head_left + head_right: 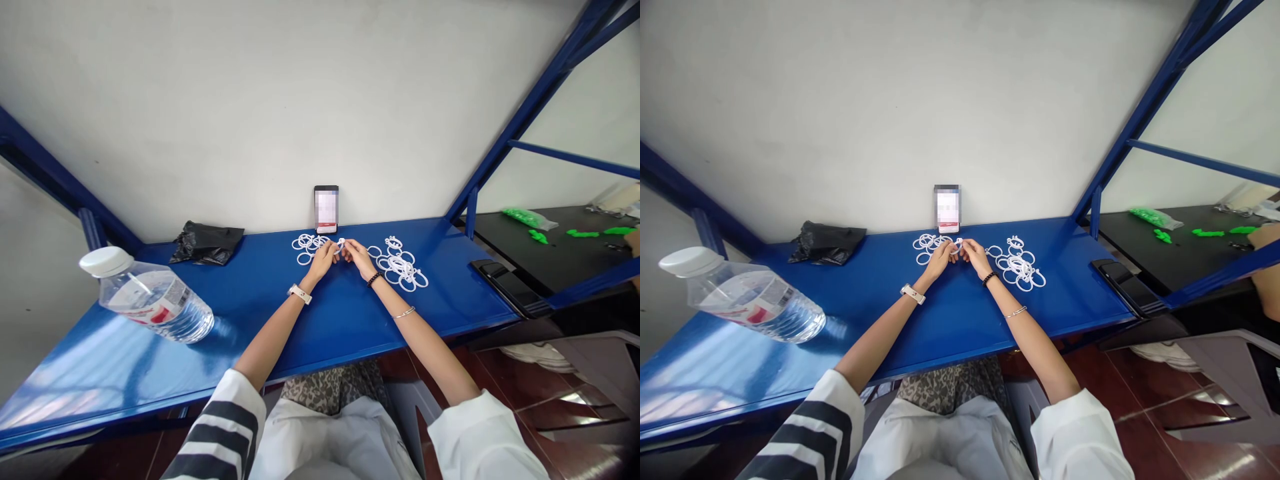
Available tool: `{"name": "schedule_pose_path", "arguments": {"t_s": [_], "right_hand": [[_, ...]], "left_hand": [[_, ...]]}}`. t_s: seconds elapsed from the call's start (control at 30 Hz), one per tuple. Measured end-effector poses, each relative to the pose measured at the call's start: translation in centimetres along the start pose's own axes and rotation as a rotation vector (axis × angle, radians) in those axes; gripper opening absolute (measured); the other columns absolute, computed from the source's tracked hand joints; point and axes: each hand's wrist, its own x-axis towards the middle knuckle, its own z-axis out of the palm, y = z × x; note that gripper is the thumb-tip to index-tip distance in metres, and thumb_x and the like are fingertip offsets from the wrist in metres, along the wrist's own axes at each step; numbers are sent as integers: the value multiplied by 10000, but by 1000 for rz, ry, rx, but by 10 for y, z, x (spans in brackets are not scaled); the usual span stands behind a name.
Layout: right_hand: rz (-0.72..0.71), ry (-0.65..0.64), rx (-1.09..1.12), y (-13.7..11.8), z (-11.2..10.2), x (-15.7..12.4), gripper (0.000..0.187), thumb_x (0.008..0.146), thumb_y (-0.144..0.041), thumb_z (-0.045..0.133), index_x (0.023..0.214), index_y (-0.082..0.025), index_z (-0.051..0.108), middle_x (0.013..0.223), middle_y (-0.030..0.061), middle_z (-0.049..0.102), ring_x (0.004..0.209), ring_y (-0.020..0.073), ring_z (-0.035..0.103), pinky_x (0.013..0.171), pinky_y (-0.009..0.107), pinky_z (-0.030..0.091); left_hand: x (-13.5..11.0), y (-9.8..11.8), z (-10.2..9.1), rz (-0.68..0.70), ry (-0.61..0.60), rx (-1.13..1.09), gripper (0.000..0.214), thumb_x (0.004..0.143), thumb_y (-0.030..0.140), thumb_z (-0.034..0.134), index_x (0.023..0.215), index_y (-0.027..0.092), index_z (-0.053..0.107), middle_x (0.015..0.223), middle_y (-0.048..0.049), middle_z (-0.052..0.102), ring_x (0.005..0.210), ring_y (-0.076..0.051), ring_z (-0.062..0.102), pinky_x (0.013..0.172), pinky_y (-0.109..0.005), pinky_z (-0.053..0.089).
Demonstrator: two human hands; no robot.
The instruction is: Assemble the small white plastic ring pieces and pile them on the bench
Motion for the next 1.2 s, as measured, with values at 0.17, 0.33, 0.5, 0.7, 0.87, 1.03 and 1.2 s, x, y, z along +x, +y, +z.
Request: {"name": "schedule_pose_path", "arguments": {"t_s": [0.17,0.33,0.5,0.7,0.87,1.03,1.2], "right_hand": [[-4,-13,5,-2,0,-2,416,721,-602,653,838,-204,627,611,-37,569,550,100,491,526,244,360],[7,-27,9,-3,1,-3,407,726,-600,653,829,-207,627,610,-33,566,554,100,493,530,241,355],[21,-35,16,-6,2,-4,392,720,-586,666,817,-209,619,601,-33,564,554,105,489,533,246,352],[27,-48,26,-8,2,-5,399,725,-594,662,818,-209,617,601,-35,564,557,104,489,541,246,354],[26,-92,31,-8,1,-5,405,747,-605,645,824,-208,614,601,-32,557,558,106,488,542,247,349],[27,-165,27,-10,1,-7,413,738,-605,667,799,-201,604,566,-44,526,529,99,450,542,253,332],[33,-213,42,-14,2,-9,420,737,-608,674,764,-197,593,557,-50,500,524,94,414,542,256,308]], "left_hand": [[1,-2,0,10,-1,5,353,951,420,391,717,178,498,626,3,546,569,-119,531,623,-267,437],[1,-1,-1,-7,19,3,409,944,451,389,668,172,505,622,-2,553,568,-116,527,630,-269,432],[1,1,-1,-14,20,0,432,927,483,406,647,171,508,620,-5,549,565,-117,526,626,-273,421],[0,1,-1,8,14,7,488,898,578,426,649,169,516,611,-3,539,570,-118,519,620,-272,416],[1,-1,-2,15,0,-17,521,882,624,427,656,165,522,614,-9,550,568,-119,522,616,-277,414],[2,-3,-3,16,22,-73,508,872,648,432,690,177,492,591,2,539,554,-121,521,594,-275,408],[1,-1,-4,-9,37,-149,478,862,631,477,701,181,484,585,12,526,543,-110,500,581,-262,402]]}}
